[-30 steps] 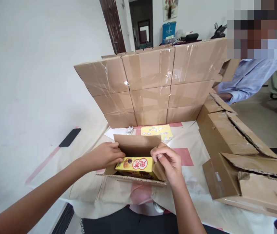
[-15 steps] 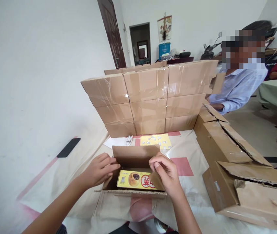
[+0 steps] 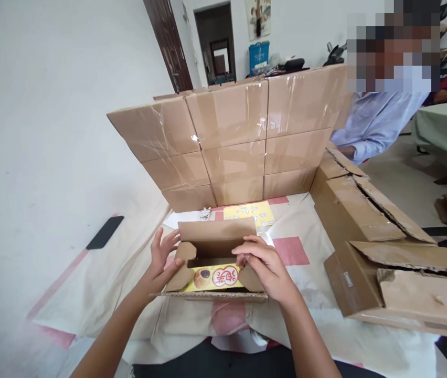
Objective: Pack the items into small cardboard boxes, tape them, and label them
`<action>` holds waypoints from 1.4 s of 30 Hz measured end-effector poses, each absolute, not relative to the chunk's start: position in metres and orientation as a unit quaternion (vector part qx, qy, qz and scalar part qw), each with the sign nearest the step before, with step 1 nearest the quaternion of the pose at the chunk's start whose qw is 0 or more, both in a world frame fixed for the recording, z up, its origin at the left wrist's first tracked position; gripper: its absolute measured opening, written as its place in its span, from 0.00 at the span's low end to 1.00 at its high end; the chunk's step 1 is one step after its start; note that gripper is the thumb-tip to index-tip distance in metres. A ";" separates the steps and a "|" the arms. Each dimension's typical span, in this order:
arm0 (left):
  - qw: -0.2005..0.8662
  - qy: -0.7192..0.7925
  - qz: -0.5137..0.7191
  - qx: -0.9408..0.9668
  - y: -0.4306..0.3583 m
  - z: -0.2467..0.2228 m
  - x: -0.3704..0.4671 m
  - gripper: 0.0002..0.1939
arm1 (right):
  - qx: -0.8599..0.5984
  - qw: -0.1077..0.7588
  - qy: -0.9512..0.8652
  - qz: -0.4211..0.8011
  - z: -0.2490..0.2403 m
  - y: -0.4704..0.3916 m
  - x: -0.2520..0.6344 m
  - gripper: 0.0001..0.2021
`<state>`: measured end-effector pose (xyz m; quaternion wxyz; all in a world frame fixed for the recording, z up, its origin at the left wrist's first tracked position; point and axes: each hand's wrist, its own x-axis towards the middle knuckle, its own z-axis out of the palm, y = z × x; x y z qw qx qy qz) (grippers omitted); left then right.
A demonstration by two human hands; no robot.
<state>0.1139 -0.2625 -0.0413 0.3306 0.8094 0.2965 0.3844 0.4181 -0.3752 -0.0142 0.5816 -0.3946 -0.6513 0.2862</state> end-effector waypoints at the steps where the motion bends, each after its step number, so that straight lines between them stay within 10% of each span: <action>1: 0.348 0.288 0.391 0.802 -0.263 -0.043 0.114 0.45 | -0.392 0.582 -0.653 0.286 -0.015 -0.375 0.418 0.15; 9: 0.321 0.275 0.427 0.799 -0.267 -0.039 0.109 0.16 | -0.356 0.829 -0.421 0.095 -0.024 -0.376 0.398 0.13; 24: 0.349 0.343 0.355 0.797 -0.279 -0.029 0.100 0.31 | -0.539 0.702 -0.447 0.130 -0.071 -0.416 0.365 0.30; 35: 0.260 0.380 0.327 0.825 -0.305 -0.024 0.096 0.11 | -0.523 0.690 -0.462 0.193 -0.050 -0.404 0.358 0.31; 42: -0.009 0.366 0.219 0.904 -0.326 0.003 0.092 0.16 | -0.506 0.701 -0.473 0.170 -0.056 -0.391 0.336 0.29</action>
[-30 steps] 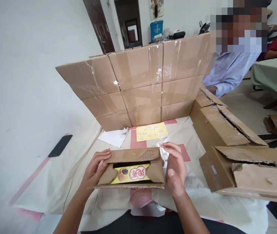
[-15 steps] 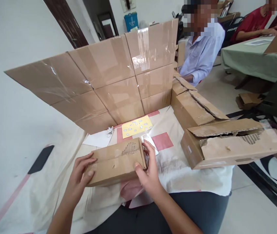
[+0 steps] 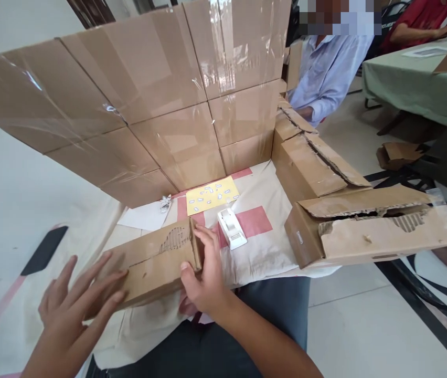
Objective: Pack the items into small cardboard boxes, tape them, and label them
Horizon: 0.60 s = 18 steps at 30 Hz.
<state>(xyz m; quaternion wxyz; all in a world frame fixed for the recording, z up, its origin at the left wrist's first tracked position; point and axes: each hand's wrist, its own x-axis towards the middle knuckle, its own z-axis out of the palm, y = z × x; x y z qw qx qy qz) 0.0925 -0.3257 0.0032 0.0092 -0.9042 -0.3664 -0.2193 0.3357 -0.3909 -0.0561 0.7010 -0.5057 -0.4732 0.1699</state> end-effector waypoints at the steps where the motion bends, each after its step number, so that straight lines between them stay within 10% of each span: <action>1: 0.050 -0.345 -0.195 -0.917 -0.330 0.005 0.098 0.22 | -0.498 0.702 -0.479 0.171 -0.057 -0.390 0.332 0.28; 5: 0.106 -0.249 -0.150 -0.951 -0.334 0.003 0.126 0.40 | -0.490 0.689 -0.499 0.193 -0.056 -0.390 0.327 0.29; 13: 0.100 -0.209 -0.221 -0.947 -0.302 -0.011 0.138 0.31 | -0.665 0.596 -0.447 -0.055 -0.054 -0.411 0.403 0.11; 18: 0.074 -0.203 -0.249 -0.944 -0.296 -0.015 0.137 0.29 | -0.763 0.510 -0.385 0.096 -0.081 -0.412 0.442 0.12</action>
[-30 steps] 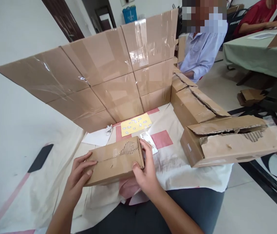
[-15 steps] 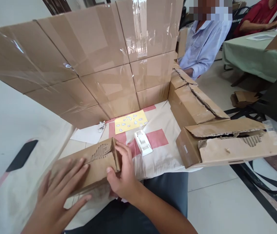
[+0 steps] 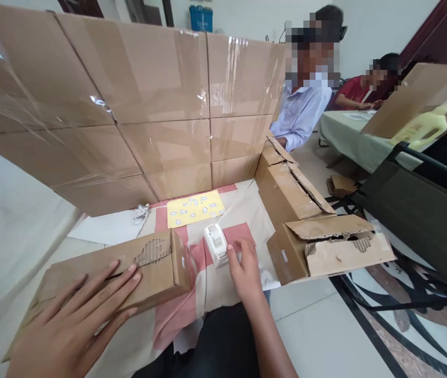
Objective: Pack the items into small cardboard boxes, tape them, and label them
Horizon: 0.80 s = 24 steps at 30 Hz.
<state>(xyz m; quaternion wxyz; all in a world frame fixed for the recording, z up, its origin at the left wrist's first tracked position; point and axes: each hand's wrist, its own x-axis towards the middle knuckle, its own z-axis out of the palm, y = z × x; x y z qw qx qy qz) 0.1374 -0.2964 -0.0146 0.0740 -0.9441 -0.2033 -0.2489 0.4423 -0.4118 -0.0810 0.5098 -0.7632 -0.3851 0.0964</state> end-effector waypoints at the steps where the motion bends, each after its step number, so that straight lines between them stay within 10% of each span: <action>1: 0.073 -0.204 -0.257 -0.942 -0.296 -0.015 0.138 0.29 | -0.764 0.502 -0.384 0.125 -0.085 -0.411 0.445 0.13; 24: 0.138 -0.194 -0.288 -0.927 -0.292 -0.020 0.137 0.29 | -0.744 0.528 -0.373 0.169 -0.088 -0.393 0.443 0.13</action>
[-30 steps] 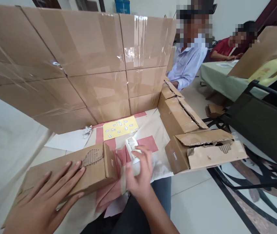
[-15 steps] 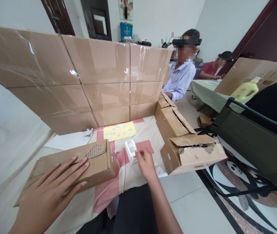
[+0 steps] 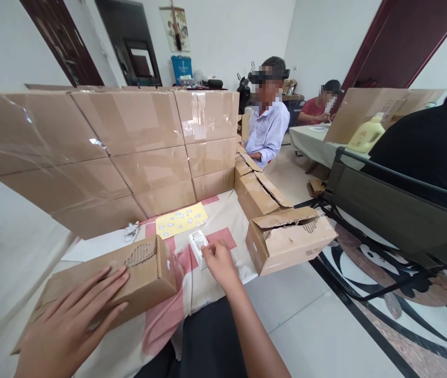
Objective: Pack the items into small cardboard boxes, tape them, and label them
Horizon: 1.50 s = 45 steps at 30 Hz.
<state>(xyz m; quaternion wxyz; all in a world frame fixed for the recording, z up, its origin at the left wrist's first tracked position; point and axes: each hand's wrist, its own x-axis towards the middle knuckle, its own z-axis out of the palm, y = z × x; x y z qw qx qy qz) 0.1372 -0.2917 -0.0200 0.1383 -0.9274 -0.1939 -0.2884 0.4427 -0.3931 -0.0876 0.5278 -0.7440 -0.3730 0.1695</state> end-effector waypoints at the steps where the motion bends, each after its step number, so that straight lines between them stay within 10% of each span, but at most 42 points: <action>1: 0.139 -0.197 -0.290 -0.926 -0.293 -0.020 0.137 0.30 | -0.747 0.525 -0.370 0.170 -0.087 -0.391 0.443 0.13; 45: 0.205 -0.189 -0.352 -0.893 -0.302 -0.026 0.142 0.28 | -0.745 0.421 -0.246 0.455 -0.042 -0.384 0.449 0.07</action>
